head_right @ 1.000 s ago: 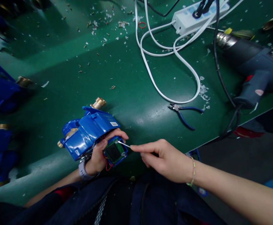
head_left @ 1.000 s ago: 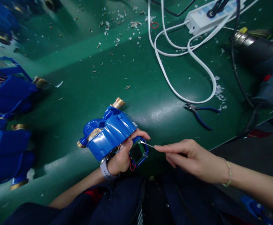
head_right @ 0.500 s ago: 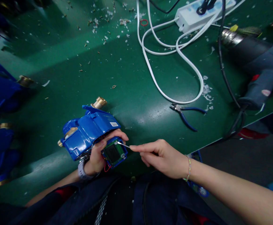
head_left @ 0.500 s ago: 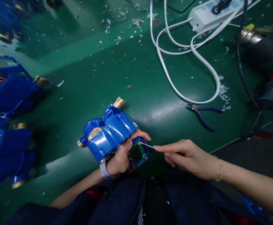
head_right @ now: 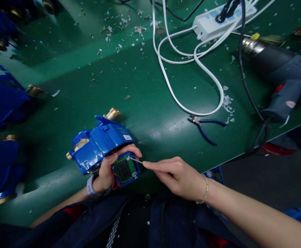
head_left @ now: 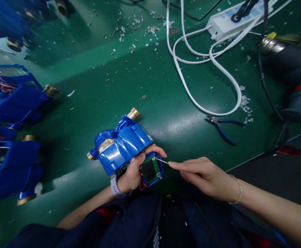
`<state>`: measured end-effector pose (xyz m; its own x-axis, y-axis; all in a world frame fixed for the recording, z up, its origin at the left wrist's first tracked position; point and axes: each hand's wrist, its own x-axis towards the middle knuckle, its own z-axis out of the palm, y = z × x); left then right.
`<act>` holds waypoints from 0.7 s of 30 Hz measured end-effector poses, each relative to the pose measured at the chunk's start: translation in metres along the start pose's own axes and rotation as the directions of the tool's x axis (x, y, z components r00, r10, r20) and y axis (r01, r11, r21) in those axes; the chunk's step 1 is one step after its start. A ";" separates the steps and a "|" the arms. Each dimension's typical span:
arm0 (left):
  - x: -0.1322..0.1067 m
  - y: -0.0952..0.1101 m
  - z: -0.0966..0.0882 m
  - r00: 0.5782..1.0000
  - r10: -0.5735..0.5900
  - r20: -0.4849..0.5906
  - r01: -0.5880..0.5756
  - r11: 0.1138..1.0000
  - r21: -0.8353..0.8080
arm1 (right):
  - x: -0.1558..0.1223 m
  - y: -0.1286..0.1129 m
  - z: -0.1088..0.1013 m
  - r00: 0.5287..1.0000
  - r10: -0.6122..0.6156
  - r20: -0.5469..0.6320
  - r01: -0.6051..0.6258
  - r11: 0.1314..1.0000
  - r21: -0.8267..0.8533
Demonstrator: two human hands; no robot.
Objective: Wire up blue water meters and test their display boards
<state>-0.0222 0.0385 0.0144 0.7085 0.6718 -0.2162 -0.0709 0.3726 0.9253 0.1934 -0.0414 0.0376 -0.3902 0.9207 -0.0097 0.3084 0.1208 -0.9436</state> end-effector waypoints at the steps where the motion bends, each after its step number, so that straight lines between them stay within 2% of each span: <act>1: -0.001 0.000 0.000 1.000 -0.006 0.001 0.006 1.000 -0.022 | 0.001 0.000 0.002 0.998 0.058 0.008 -0.059 0.991 0.122; 6: -0.003 0.003 0.000 1.000 -0.007 0.006 0.008 0.989 -0.145 | -0.001 -0.003 0.018 0.949 0.301 0.095 -0.308 0.819 0.484; 10: -0.003 0.006 0.002 1.000 0.006 -0.001 -0.006 0.985 -0.174 | -0.005 -0.002 0.031 0.892 0.428 0.144 -0.418 0.661 0.624; 12: -0.003 0.007 0.003 1.000 0.006 -0.014 -0.008 0.986 -0.168 | -0.006 -0.003 0.035 0.880 0.449 0.152 -0.433 0.630 0.645; 14: -0.002 0.007 0.004 1.000 0.002 -0.027 -0.006 0.986 -0.167 | -0.006 -0.005 0.034 0.887 0.441 0.134 -0.424 0.668 0.612; 16: -0.002 0.006 0.004 0.999 -0.005 -0.035 -0.001 0.985 -0.174 | -0.006 -0.010 0.030 0.924 0.380 0.046 -0.360 0.820 0.444; 18: -0.001 0.005 0.003 0.999 -0.012 -0.041 0.006 0.987 -0.161 | -0.005 -0.016 0.024 0.963 0.262 -0.058 -0.255 0.961 0.104; 19: -0.001 0.004 0.003 0.999 -0.011 -0.046 0.005 0.990 -0.141 | -0.005 -0.019 0.022 0.977 0.194 -0.086 -0.202 0.975 -0.096; 21: 0.000 0.004 0.003 0.999 -0.003 -0.041 -0.001 0.996 -0.094 | -0.005 -0.024 0.021 0.992 0.101 -0.077 -0.125 0.887 -0.445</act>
<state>-0.0205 0.0378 0.0188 0.6795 0.6962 -0.2313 -0.1374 0.4305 0.8921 0.1698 -0.0568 0.0538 -0.2890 0.9541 -0.0790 0.7080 0.1575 -0.6884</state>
